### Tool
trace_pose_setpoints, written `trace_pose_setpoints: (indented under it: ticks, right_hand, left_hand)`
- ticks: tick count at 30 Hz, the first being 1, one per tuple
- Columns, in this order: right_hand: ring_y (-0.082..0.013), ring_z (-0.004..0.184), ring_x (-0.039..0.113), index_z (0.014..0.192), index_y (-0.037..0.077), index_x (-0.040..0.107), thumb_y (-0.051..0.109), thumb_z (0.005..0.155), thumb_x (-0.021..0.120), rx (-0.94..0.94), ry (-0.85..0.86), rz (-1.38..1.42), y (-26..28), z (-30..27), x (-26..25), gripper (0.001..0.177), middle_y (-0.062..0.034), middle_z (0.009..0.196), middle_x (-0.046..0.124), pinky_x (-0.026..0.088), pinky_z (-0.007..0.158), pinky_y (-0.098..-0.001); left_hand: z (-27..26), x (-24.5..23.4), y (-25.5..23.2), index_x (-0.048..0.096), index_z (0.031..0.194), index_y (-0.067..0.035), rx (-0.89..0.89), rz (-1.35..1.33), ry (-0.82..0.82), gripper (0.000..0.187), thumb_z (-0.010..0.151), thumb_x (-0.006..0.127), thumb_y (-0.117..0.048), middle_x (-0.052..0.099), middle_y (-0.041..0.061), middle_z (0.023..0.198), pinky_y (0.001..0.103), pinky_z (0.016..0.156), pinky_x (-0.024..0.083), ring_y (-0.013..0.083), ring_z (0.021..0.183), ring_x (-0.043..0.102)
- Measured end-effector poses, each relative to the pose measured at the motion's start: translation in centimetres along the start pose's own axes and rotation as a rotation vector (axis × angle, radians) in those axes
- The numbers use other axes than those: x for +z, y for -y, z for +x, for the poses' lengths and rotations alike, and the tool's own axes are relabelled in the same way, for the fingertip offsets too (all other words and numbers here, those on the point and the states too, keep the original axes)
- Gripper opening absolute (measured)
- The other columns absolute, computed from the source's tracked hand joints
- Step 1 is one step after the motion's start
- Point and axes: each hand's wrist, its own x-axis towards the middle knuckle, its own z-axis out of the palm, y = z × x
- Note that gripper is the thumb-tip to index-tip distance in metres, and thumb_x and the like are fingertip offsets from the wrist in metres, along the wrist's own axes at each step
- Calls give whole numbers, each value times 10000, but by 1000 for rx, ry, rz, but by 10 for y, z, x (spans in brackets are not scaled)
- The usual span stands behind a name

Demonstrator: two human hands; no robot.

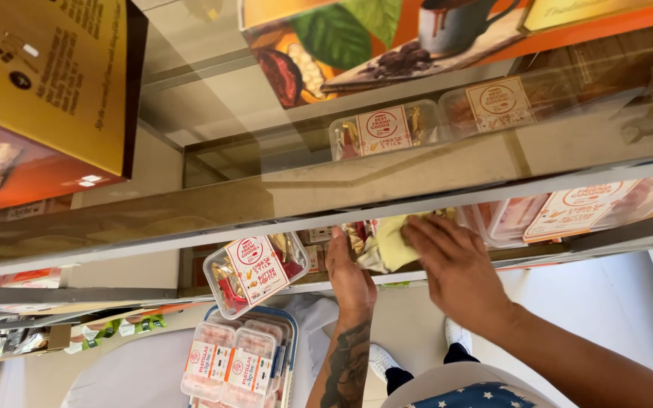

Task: Wiping down food containers and cleaning the display shelves in a grocery store aisle.

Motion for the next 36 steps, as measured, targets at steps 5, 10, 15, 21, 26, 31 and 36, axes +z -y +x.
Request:
trace_pose_setpoints:
  ticks: [5,10,15,21,26,31,36]
  right_hand:
    - [-344,1307,571,1390,150,614,141,874,646,-21,-2,-24,-9,16,18,517,-95,1362,649,480,979,-467]
    - [-367,1300,565,1397,174,610,150,892,621,-89,62,106,19,16,21,506,-92,1321,658,497,949,-512]
    - [-323,1190,626,1294,137,649,159,899,607,-40,54,13,-11,10,35,398,-79,1217,685,500,945,-459]
    - [-346,1289,577,1378,122,612,170,901,619,-27,0,-68,3,15,14,479,-101,1342,641,490,987,-513]
    - [-323,1299,565,1321,133,633,150,877,644,-30,-1,-38,-7,5,30,444,-84,1302,651,444,1057,-509]
    - [-332,1123,642,1199,126,678,101,888,623,44,64,62,-16,6,27,317,-97,1111,687,504,969,-474]
    - [-315,694,690,852,119,722,114,869,651,174,68,-29,-31,25,35,73,-84,656,636,563,699,-401]
  left_hand:
    - [4,-1,3,677,1308,46,79,206,123,406,1037,613,-249,710,160,1230,464,1107,468,165,1109,579]
    - [27,-30,23,740,1189,6,160,232,190,245,1012,604,-95,759,121,948,367,868,602,125,859,666]
    - [36,-28,6,775,968,-41,154,357,224,69,950,710,-56,686,33,795,284,766,531,99,782,599]
    - [57,-1,-11,603,1410,-7,69,420,259,480,963,707,-146,652,211,1347,494,1088,458,308,1254,587]
    - [66,24,-12,629,1382,-7,51,502,307,448,967,682,-167,668,208,1322,497,1091,454,307,1238,598]
    - [58,15,-16,649,1360,-8,53,561,305,428,970,663,-182,679,205,1304,499,1093,450,306,1225,607]
    - [55,13,-20,668,1339,-8,59,610,301,413,973,644,-198,691,203,1285,502,1095,447,305,1212,615]
